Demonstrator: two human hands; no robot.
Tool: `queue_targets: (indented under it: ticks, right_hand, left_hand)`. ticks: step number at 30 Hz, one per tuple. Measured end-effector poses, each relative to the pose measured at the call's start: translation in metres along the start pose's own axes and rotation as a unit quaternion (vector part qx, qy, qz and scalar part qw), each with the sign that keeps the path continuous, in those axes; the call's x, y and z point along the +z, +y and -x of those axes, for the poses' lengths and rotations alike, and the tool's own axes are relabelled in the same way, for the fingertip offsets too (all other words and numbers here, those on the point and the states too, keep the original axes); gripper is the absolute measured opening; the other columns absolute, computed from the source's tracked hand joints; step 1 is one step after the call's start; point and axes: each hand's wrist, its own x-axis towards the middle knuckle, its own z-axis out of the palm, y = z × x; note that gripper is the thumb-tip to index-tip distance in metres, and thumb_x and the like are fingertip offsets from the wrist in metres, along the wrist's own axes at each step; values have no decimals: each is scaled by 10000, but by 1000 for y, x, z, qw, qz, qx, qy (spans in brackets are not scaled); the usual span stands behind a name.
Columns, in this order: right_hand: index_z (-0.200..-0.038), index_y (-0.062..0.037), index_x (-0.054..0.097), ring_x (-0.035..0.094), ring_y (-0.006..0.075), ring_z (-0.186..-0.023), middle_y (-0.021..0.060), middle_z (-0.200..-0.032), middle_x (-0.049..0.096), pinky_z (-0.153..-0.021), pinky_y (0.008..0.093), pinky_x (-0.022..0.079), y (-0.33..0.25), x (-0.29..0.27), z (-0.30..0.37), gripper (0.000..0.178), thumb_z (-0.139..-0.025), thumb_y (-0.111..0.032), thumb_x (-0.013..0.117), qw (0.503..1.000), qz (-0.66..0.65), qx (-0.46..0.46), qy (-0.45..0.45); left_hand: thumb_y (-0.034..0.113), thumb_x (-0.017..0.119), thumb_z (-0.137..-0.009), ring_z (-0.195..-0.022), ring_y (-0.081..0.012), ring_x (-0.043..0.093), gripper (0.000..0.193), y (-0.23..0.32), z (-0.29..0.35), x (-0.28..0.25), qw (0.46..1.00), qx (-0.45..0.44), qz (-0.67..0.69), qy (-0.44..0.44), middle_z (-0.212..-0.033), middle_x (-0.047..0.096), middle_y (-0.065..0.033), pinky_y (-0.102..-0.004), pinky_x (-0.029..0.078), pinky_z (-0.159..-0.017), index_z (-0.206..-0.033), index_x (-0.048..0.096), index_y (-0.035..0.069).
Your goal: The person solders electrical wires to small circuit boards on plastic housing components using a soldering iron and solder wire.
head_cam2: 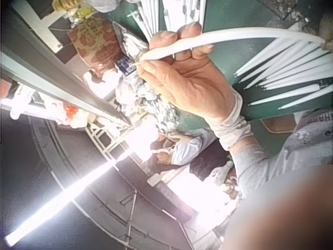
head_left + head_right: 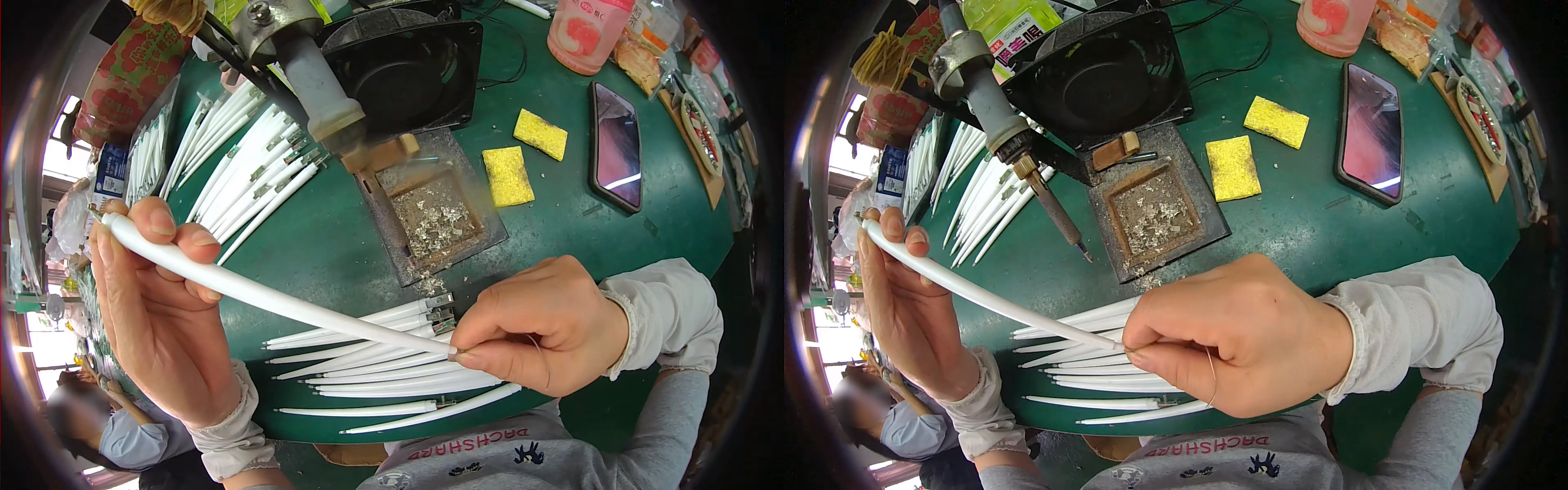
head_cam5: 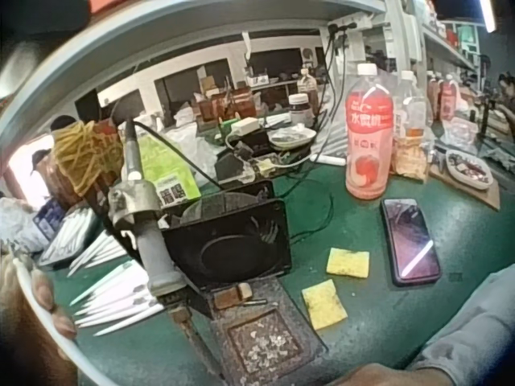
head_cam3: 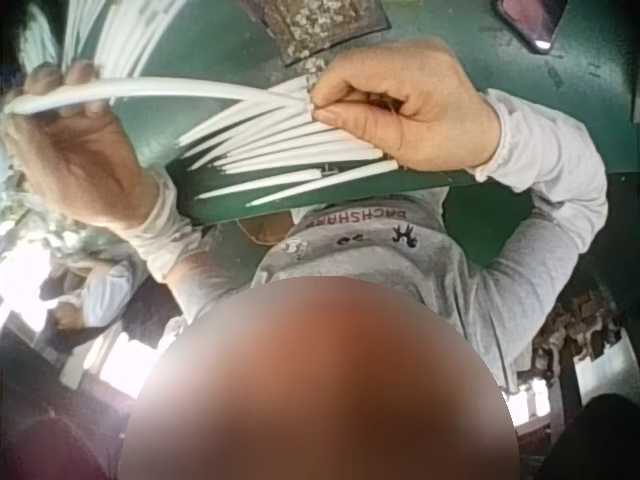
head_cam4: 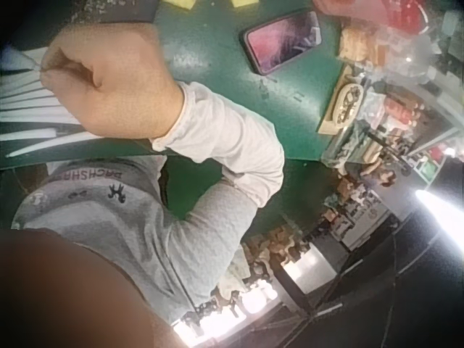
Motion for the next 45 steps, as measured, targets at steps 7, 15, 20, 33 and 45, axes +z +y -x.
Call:
queue_targets:
  ticks: [7,15,20,33,45]
  right_hand:
    - [-829,-25,611,525,133,-489,51,-629,569,-447,239,387,2,-7,0,67,-780,-59,641,986,-92,116,-77]
    - [-826,-43,558,551,278,-537,89,-612,540,-499,348,428,-4,-4,-7,121,-769,-117,635,985,-21,82,-148]
    - [-835,-39,628,521,136,-513,35,-639,537,-455,250,398,-1,-14,-7,144,-717,-55,708,995,73,24,-68]
    - [-840,-36,629,534,190,-623,54,-774,533,-519,285,430,17,-8,-7,219,-636,13,690,958,242,-153,17]
    - [-852,11,599,508,216,-597,115,-810,518,-484,286,425,19,-2,-7,322,-543,-76,589,901,382,-196,-58]
  left_hand:
    - [209,274,-990,-741,-232,583,262,-3,3,6,1000,-1,6,4,-930,484,-136,-218,486,-507,-1092,389,-3]
    - [194,402,-956,-642,-146,544,254,10,9,13,988,3,-105,-113,-714,476,-77,-208,478,-544,-1093,368,-17]
    - [116,567,-868,-597,-132,568,195,-21,20,24,928,-187,-213,-243,-725,556,-70,-218,474,-554,-948,506,-51]
    - [27,553,-867,-666,-70,567,150,-32,22,33,853,-354,-203,-326,-777,601,-72,-193,455,-563,-982,526,-65]
    - [6,555,-860,-652,-69,568,134,-42,28,28,853,-329,-222,-339,-790,619,-79,-205,452,-547,-971,528,-64]
